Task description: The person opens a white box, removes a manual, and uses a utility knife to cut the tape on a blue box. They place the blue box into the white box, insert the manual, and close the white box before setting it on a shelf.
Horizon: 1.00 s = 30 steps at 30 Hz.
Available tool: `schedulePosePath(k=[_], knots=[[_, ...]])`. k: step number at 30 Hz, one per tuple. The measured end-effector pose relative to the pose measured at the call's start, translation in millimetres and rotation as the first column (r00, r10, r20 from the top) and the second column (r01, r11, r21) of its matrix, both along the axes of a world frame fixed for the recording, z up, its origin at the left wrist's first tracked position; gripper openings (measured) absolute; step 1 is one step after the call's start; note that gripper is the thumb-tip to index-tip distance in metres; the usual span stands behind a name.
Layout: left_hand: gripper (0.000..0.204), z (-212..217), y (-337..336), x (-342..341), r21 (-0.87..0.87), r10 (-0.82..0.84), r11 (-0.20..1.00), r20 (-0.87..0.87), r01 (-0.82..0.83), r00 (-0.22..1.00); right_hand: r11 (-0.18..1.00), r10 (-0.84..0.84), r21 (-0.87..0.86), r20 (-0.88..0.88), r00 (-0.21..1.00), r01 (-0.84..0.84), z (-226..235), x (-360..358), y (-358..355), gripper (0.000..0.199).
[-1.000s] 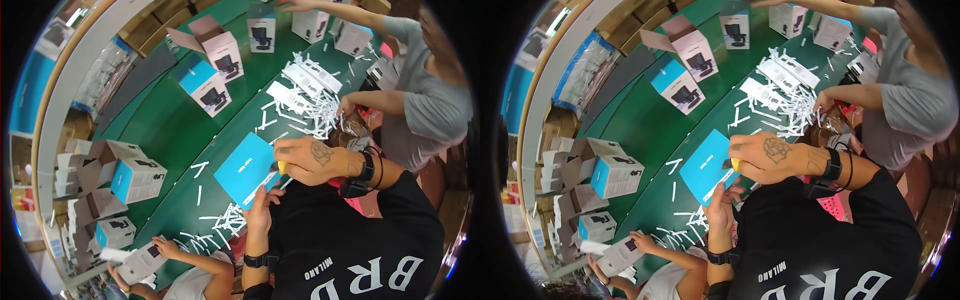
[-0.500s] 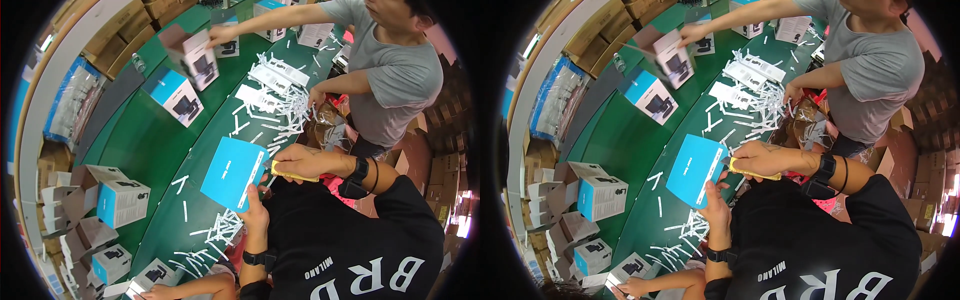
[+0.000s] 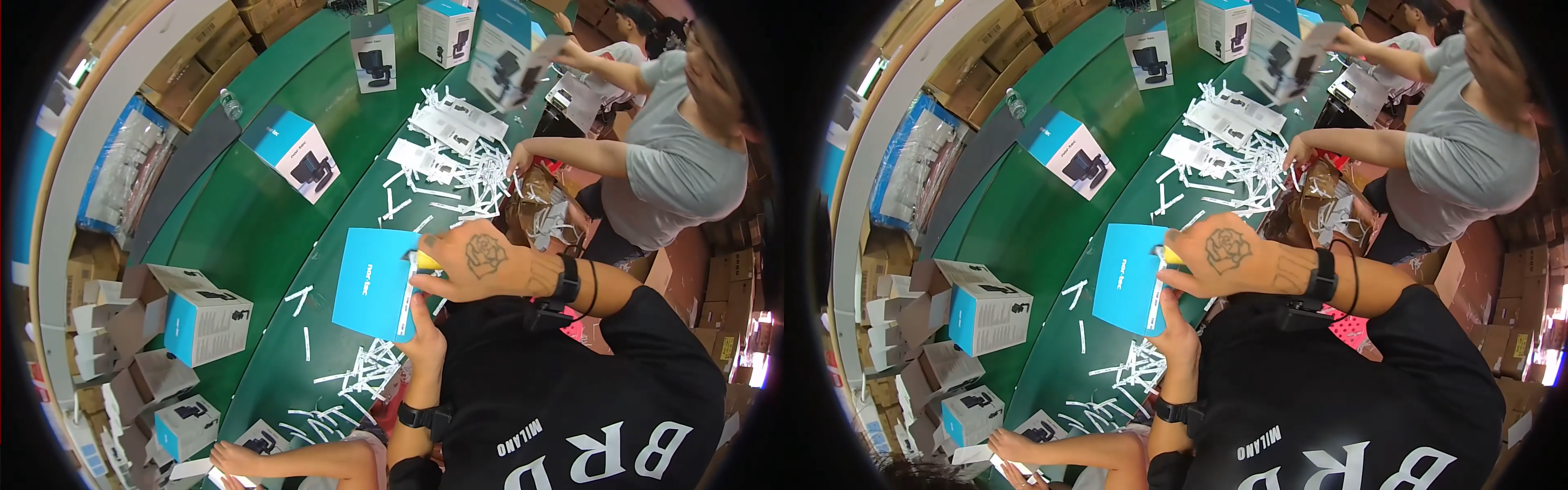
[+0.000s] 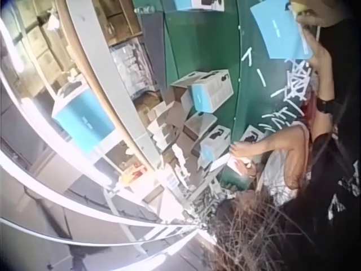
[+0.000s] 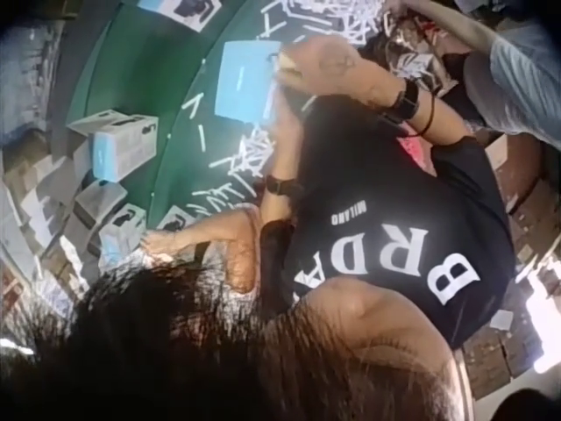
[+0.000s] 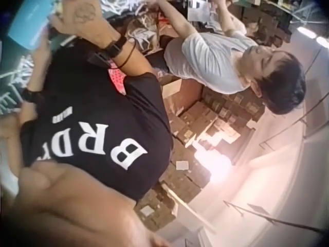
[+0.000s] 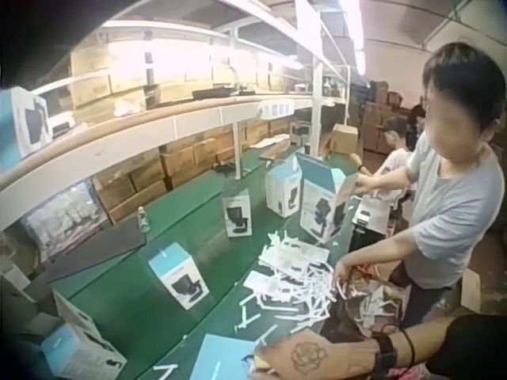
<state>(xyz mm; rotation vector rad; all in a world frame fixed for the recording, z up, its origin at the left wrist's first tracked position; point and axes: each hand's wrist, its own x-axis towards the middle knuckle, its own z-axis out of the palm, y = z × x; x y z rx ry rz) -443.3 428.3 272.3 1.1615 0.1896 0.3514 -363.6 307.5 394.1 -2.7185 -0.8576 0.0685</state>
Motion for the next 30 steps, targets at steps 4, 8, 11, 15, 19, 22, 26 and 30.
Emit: schedulePosePath(k=[4, 8, 11, 15, 19, 22, 26, 30], knots=[[0.040, -5, 7, -2, -0.052, 0.012, 0.999, 0.004, -0.012, 1.000, 0.953, 0.076, 0.278, 0.163, 0.984, -0.119, -16, 10, 14, 0.023], [0.041, 7, 25, -7, -0.158, -0.013, 0.987, -0.049, 0.005, 0.999, 0.535, 0.471, 0.740, -0.662, 0.583, 0.408, -17, 12, -58, 0.026], [0.040, 31, 36, -8, -0.283, -0.138, 0.955, -0.149, 0.091, 0.979, 0.803, 0.267, 0.560, -0.645, 0.716, 0.205, 18, 49, -82, 0.042], [0.030, 34, 44, -22, -0.303, -0.055, 0.953, -0.225, -0.017, 0.973, 0.878, 0.257, 0.456, -0.199, 0.946, -0.142, -2, 66, -31, 0.057], [0.032, 40, 51, -27, -0.234, 0.024, 0.967, -0.297, -0.097, 0.955, 0.784, 0.531, 0.415, -0.064, 0.845, -0.462, -29, 66, 4, 0.056], [0.035, 42, 50, -36, -0.017, 0.219, 0.968, -0.429, -0.250, 0.876, 0.741, 0.567, 0.469, -0.056, 0.822, -0.480, -41, 68, 12, 0.052], [0.039, 21, 59, -49, 0.525, 0.473, 0.779, -0.135, -0.342, 0.871, 0.648, 0.556, 0.508, 0.194, 0.809, -0.567, -72, 60, 11, 0.039], [0.046, 4, 76, -33, 0.662, 0.629, 0.483, 0.194, -0.574, 0.753, 0.573, 0.547, 0.551, 0.294, 0.784, -0.606, -90, 58, 14, 0.032]])
